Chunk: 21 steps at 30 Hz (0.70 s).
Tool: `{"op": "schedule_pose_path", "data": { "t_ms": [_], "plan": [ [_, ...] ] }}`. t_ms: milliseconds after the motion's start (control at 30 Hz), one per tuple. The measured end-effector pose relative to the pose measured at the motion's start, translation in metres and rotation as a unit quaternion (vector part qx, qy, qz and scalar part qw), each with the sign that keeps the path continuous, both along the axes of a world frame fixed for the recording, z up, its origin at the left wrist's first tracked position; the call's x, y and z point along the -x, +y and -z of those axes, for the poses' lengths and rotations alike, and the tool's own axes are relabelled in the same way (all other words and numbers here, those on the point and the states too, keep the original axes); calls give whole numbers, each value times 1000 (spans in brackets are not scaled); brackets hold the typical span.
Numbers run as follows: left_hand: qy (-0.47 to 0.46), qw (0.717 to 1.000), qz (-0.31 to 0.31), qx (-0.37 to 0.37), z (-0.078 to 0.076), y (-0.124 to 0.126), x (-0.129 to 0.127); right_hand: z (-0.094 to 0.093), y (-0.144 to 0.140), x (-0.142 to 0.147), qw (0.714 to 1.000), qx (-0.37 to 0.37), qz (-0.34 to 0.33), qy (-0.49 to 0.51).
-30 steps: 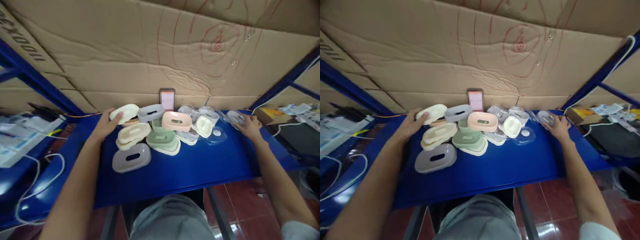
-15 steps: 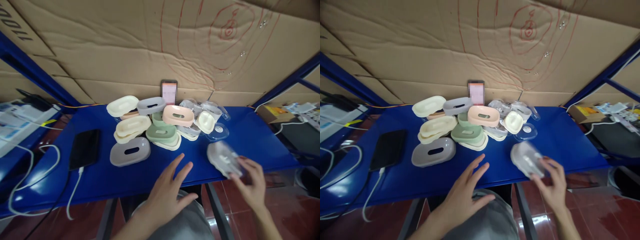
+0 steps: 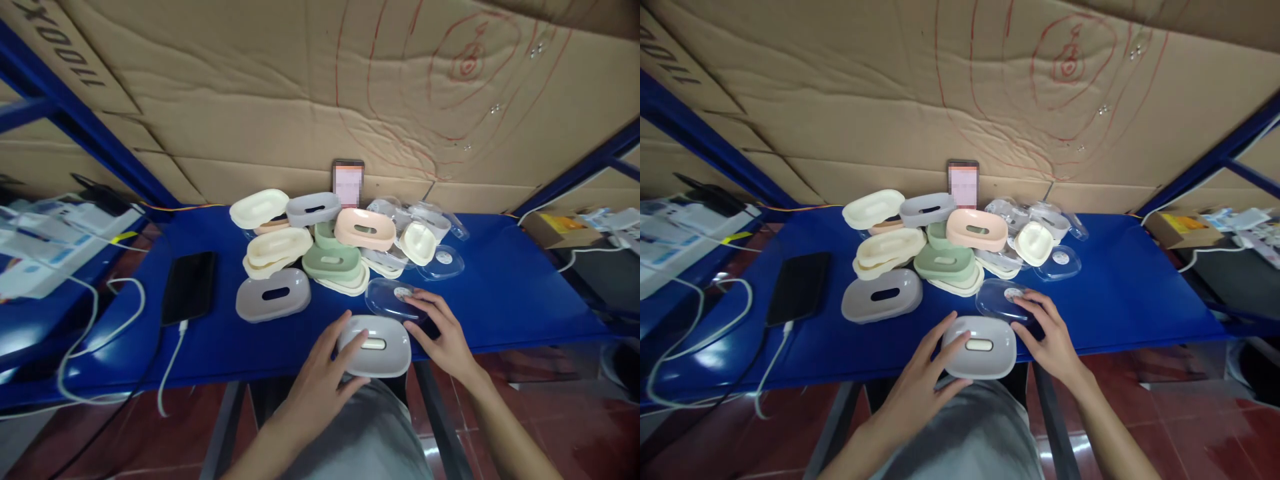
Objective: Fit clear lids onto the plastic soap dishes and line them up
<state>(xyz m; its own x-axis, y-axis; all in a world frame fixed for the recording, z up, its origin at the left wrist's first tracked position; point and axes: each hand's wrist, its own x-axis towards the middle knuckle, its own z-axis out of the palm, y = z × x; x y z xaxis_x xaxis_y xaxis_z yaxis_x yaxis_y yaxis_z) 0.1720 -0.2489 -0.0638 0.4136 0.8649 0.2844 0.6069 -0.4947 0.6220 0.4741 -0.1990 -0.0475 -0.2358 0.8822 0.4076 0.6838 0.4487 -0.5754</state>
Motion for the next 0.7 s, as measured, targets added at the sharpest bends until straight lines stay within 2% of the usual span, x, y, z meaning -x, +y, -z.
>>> {"op": "schedule_pose_path", "data": {
  "t_ms": [67,133,267,333,433,567,633,700],
  "plan": [
    [40,999,18,-27,-4,1,1,2,1,-5,999,-27,14,-30],
    [65,996,24,-47,-9,4,2,0,-6,-1,996,-63,-8,-61],
    [73,995,22,-70,-14,8,1,-12,-25,29,968,-71,-182,-159],
    [60,995,0,-85,-10,6,0,-15,-28,43,960,-70,-209,-172],
    [31,989,-58,-130,5,0,-4,-15,-24,51,965,-95,-211,-124],
    [8,975,-98,-200,19,-4,-8,-22,-12,38,962,-165,-204,-78],
    [23,972,-94,-216,18,-2,-9,-33,1,29,959,-204,-178,-86],
    [68,970,-58,-226,14,2,-10,-49,25,23,959,-227,-133,-108]
  ]
}}
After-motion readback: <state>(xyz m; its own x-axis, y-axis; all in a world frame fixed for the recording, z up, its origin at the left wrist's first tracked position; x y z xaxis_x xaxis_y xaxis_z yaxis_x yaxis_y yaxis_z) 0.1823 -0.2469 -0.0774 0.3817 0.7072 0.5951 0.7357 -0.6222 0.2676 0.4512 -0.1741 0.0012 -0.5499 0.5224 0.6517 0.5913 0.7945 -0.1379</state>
